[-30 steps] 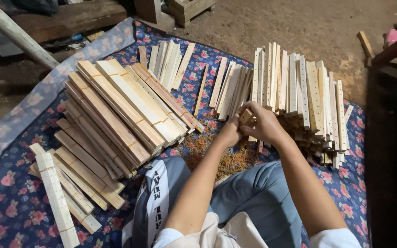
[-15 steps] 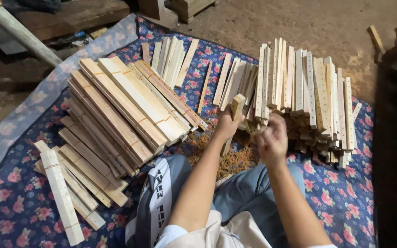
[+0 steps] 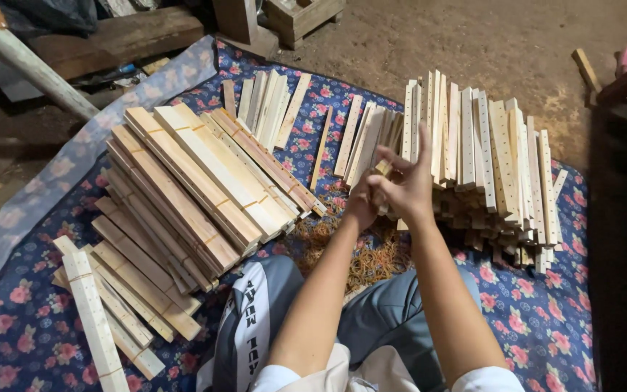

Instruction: Bundling wooden slats together using rubber bands

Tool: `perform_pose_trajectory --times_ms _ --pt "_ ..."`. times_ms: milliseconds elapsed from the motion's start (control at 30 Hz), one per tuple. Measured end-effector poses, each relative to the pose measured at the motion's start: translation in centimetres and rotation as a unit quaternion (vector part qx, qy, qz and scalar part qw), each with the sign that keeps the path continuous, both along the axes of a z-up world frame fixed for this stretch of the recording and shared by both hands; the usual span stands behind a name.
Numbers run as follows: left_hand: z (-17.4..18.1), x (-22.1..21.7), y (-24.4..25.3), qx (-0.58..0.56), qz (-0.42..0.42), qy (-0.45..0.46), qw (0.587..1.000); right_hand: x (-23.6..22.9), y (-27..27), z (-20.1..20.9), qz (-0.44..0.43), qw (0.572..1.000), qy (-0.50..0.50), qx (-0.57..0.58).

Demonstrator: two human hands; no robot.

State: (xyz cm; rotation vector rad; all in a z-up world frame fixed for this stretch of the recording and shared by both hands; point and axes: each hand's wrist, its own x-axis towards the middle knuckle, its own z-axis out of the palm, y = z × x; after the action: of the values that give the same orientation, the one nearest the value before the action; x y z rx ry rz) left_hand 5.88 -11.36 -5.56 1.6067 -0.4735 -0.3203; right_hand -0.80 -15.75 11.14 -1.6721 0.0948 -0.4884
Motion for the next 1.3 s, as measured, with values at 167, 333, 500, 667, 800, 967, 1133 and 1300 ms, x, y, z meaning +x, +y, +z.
perform_pose_trajectory --times_ms 167,333,500,667,800,967,1133,1300 --pt "4.8 -0.5 1.5 -0.323 -0.103 0.282 0.897 3.0 -2.5 -5.2 -0.050 0.979 0.040 -0.193" --pt "10.9 -2.7 2.9 0.116 -0.063 0.040 0.990 3.6 -3.1 -8.8 -0.024 0.991 0.005 -0.131" --pt "10.9 -3.0 3.3 -0.023 -0.077 0.230 0.970 0.6 -3.5 -11.7 -0.060 0.988 -0.049 -0.131" --pt "7.1 -3.8 2.6 0.105 -0.082 0.017 0.991 -2.1 -3.9 -11.5 -0.042 0.996 0.027 -0.068" --pt "-0.5 -1.9 0.6 0.196 -0.119 -0.028 0.973 -2.0 -7.1 -7.5 -0.073 0.996 -0.036 0.024" --pt "-1.4 -2.9 6.4 0.203 -0.003 -0.064 0.977 -0.6 -15.3 -3.4 -0.064 0.927 -0.131 0.345" --pt "4.2 -3.9 8.4 -0.143 0.060 0.110 0.982 -0.8 -17.9 -3.1 -0.084 0.877 -0.159 0.446" --pt "9.9 -3.1 7.2 -0.438 0.081 0.140 0.884 0.8 -18.8 -9.1 -0.091 0.832 -0.199 0.510"
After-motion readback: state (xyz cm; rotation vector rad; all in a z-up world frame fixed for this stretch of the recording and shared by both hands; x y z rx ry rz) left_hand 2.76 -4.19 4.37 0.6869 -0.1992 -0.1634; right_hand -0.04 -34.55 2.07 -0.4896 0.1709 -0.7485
